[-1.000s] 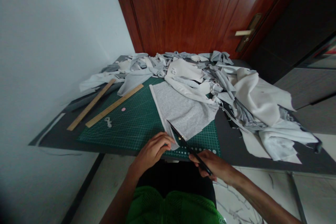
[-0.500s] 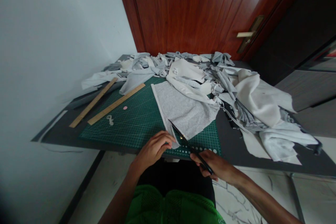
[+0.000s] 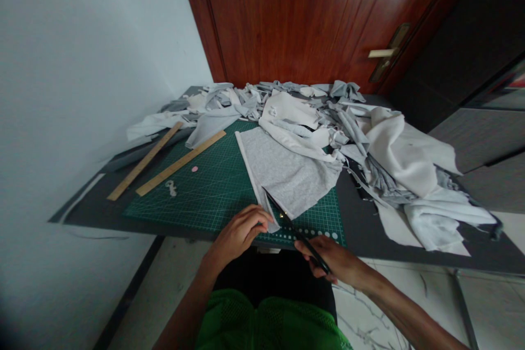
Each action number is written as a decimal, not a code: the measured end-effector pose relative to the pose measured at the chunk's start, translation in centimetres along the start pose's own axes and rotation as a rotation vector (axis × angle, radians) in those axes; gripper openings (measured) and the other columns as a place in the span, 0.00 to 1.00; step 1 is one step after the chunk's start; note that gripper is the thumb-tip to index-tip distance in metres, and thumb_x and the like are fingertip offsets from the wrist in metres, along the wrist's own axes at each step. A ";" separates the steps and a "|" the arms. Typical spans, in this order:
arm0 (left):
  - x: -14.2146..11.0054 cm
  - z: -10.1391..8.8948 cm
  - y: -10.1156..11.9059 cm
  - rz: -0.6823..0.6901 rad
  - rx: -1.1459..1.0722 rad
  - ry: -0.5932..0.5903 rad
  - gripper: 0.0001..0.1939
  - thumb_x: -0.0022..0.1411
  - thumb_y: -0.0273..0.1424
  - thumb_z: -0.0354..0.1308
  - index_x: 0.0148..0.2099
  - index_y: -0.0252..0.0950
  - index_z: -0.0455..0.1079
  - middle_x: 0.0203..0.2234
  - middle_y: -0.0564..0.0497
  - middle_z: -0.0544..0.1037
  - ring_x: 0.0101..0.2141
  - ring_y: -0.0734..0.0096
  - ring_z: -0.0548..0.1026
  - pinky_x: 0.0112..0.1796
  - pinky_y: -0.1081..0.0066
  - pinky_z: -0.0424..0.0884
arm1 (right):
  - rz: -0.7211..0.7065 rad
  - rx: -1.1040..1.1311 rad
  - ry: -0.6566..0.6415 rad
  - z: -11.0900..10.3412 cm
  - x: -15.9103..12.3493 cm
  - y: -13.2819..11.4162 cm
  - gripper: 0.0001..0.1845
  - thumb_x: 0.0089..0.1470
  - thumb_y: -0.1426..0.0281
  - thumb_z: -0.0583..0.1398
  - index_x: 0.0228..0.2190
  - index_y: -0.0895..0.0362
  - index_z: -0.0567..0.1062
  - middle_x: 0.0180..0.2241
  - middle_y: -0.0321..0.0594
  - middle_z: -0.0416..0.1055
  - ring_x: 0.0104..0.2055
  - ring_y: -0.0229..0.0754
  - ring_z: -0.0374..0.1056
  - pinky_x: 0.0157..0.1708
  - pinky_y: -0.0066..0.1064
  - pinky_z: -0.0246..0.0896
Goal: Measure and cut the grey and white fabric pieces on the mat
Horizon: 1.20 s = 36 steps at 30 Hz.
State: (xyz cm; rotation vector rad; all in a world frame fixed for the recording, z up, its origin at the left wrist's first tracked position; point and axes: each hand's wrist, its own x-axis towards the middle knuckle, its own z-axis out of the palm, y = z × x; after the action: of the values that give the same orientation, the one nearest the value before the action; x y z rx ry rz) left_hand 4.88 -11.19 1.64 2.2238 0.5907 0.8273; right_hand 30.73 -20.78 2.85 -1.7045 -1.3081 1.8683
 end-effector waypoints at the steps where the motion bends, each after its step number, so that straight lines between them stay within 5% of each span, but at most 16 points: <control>1: 0.0 0.0 0.0 -0.001 0.002 -0.001 0.10 0.77 0.31 0.51 0.41 0.38 0.70 0.41 0.48 0.80 0.46 0.65 0.76 0.51 0.65 0.71 | 0.002 0.008 -0.002 0.2 0.1 0.1 0.37 0.52 0.31 0.55 0.26 0.54 0.64 0.13 0.25 0.56 0.13 0.28 0.45 0.12 0.23 0.41; 24: 0.0 0.0 -0.1 0.041 -0.021 0.013 0.09 0.77 0.29 0.52 0.40 0.37 0.69 0.41 0.48 0.79 0.46 0.65 0.76 0.51 0.66 0.71 | 0.040 0.037 0.053 1.1 -0.7 -1.0 0.41 0.45 0.27 0.56 0.25 0.54 0.65 0.13 0.27 0.58 0.12 0.28 0.48 0.13 0.23 0.43; 36: -0.5 0.2 -0.3 0.001 -0.075 -0.051 0.08 0.77 0.26 0.50 0.43 0.39 0.67 0.45 0.50 0.79 0.50 0.70 0.76 0.52 0.71 0.70 | 0.099 0.252 -0.011 1.3 -0.2 -1.4 0.38 0.45 0.30 0.60 0.28 0.54 0.65 0.15 0.25 0.59 0.13 0.27 0.46 0.11 0.21 0.57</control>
State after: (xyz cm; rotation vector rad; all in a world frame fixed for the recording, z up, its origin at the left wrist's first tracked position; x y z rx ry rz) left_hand 4.58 -11.38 1.11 2.1706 0.5260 0.7789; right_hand 29.16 -20.67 3.87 -1.6544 -0.9589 2.0026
